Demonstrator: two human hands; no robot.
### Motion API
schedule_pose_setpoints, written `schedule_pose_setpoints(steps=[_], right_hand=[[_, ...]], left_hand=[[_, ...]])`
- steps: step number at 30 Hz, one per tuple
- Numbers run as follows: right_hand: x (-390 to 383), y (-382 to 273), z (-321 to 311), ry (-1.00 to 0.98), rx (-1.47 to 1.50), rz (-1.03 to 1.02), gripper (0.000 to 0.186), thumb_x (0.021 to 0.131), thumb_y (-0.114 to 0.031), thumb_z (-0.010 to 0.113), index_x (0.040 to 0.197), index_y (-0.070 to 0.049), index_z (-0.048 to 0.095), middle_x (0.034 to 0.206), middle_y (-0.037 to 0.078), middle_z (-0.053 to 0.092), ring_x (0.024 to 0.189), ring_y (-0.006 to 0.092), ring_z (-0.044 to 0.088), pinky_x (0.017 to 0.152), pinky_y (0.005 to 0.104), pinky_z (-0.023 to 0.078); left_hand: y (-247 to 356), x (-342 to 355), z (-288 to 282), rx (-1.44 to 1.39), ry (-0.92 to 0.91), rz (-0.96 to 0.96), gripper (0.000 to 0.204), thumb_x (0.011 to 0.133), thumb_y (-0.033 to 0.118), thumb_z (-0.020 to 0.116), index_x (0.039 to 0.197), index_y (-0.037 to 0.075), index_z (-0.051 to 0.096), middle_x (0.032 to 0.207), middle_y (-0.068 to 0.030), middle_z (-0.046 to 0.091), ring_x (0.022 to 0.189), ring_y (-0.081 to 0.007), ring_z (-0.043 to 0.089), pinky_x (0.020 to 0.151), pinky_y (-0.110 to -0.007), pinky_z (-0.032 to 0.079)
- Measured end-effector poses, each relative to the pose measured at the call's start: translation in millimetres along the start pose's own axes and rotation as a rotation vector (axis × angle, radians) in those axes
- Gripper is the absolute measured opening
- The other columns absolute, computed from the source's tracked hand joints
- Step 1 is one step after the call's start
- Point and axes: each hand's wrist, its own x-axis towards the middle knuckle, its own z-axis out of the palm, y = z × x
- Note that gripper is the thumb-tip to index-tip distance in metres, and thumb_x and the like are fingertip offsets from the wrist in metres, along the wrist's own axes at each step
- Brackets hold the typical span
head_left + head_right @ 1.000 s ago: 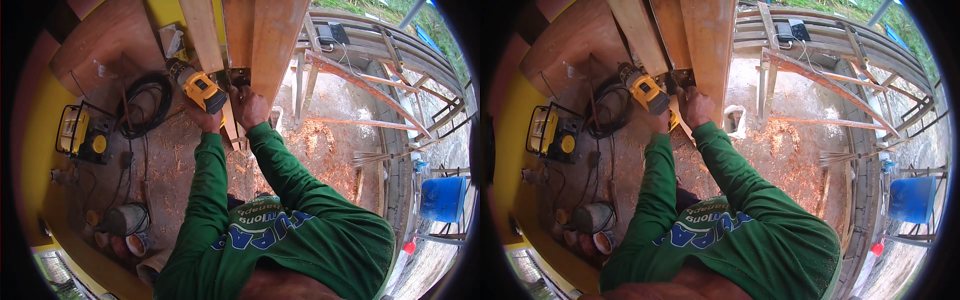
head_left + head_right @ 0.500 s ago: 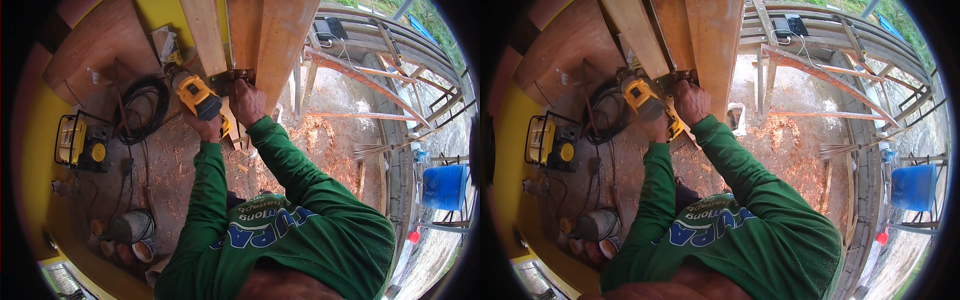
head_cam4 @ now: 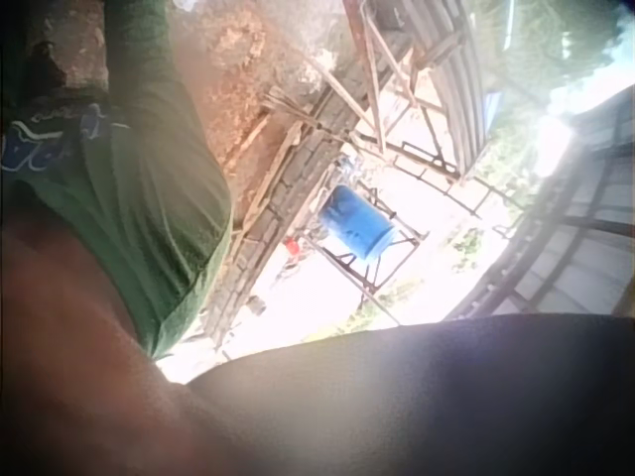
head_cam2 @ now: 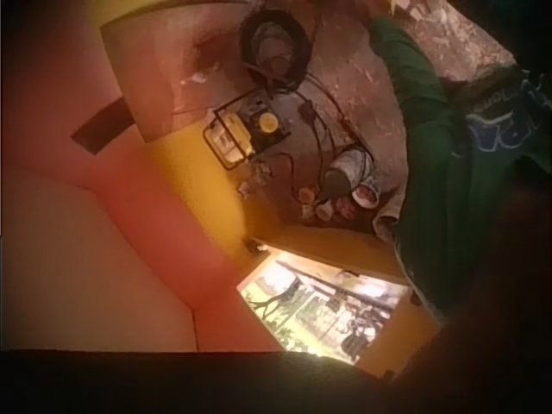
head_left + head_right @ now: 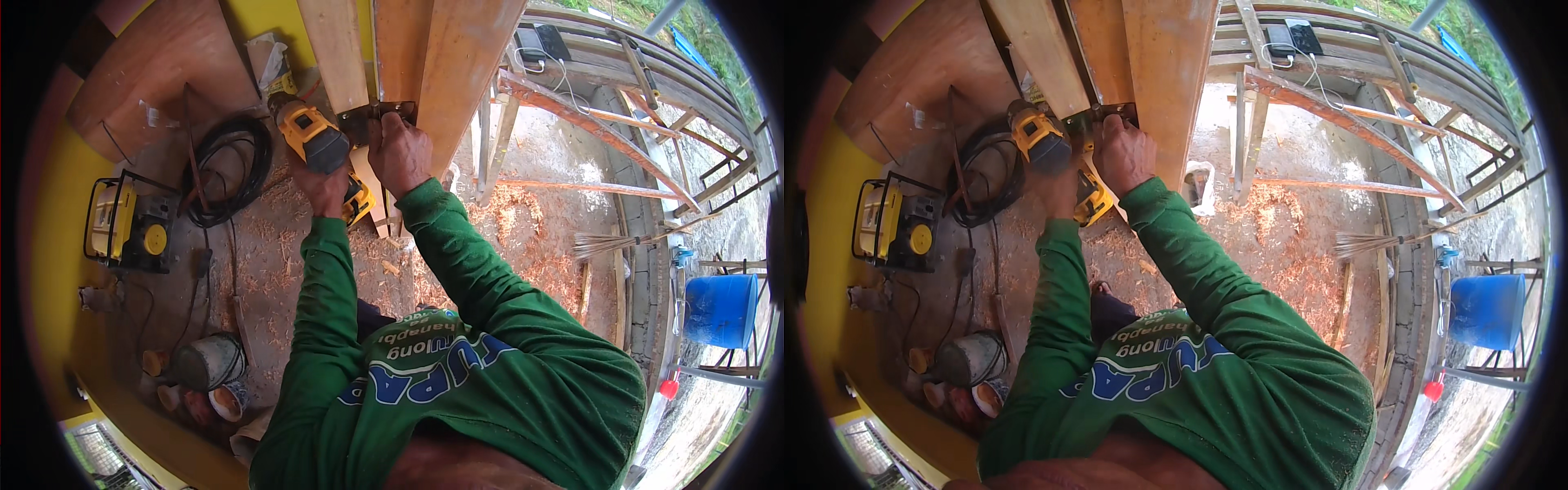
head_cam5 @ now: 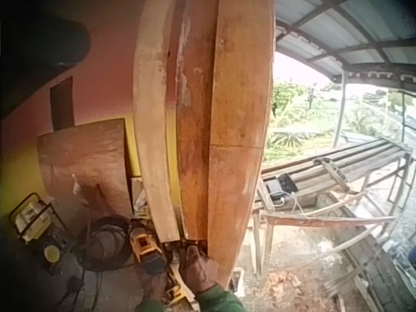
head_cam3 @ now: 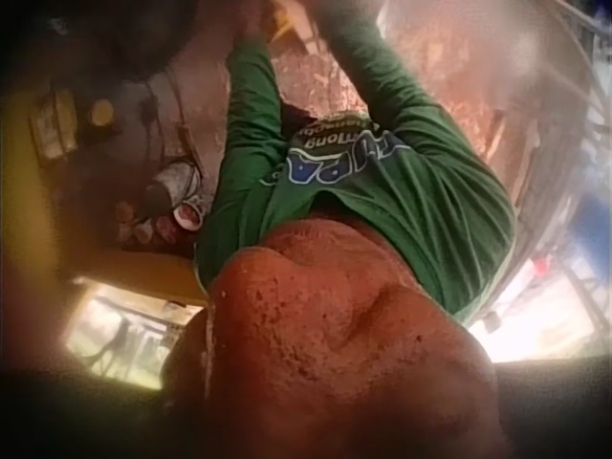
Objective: The person installs hinges onto a wooden door frame, first using a power drill to drive screws into the metal hinge plates and then tapping a hinge into position with a hammer.
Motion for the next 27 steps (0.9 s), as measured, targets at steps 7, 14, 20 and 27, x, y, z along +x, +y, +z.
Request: schedule_pose_setpoints(steps=[7,14,20,27], right_hand=[[-7,2,-17,-0.022,0.047,0.0,0.024,0.085,-0.023,0.058,0.073,-0.004,0.05,0.068,0.02,0.059,0.062,0.0408,0.059,0.053,0.0479,0.046],[-99,118,-39,-0.373,0.08,-0.261,0.02,0.086,-0.019,0.052,0.078,-0.001,0.05,0.064,0.02,0.057,0.058,0.0373,0.057,0.051,0.0444,0.045],[-201,190,-86,-0.994,0.956,0.798,0.015,0.089,-0.012,0.054,0.093,0.002,0.054,0.092,0.012,0.062,0.07,0.0194,0.063,0.059,0.0326,0.053],[-184,149,-106,-0.886,1.452,1.21,0.014,0.088,-0.002,0.052,0.099,0.007,0.051,0.095,0.017,0.06,0.09,0.0275,0.063,0.082,0.0362,0.054]], left_hand=[[15,-12,9,0.215,0.079,0.233,0.062,0.066,0.014,0.081,0.115,0.0,0.047,0.107,-0.0089,0.06,0.095,-0.0187,0.06,0.085,-0.03,0.048],[16,-21,26,0.077,0.101,0.207,0.063,0.064,0.012,0.083,0.114,-0.002,0.047,0.103,-0.0106,0.061,0.092,-0.019,0.06,0.085,-0.033,0.047],[30,-33,22,0.141,0.077,0.242,0.062,0.064,0.014,0.083,0.113,-0.002,0.048,0.103,-0.0106,0.061,0.091,-0.0191,0.061,0.084,-0.032,0.047],[31,-37,18,0.257,0.143,0.223,0.059,0.064,0.019,0.084,0.109,-0.001,0.05,0.098,-0.0101,0.063,0.088,-0.0196,0.062,0.082,-0.032,0.048]])
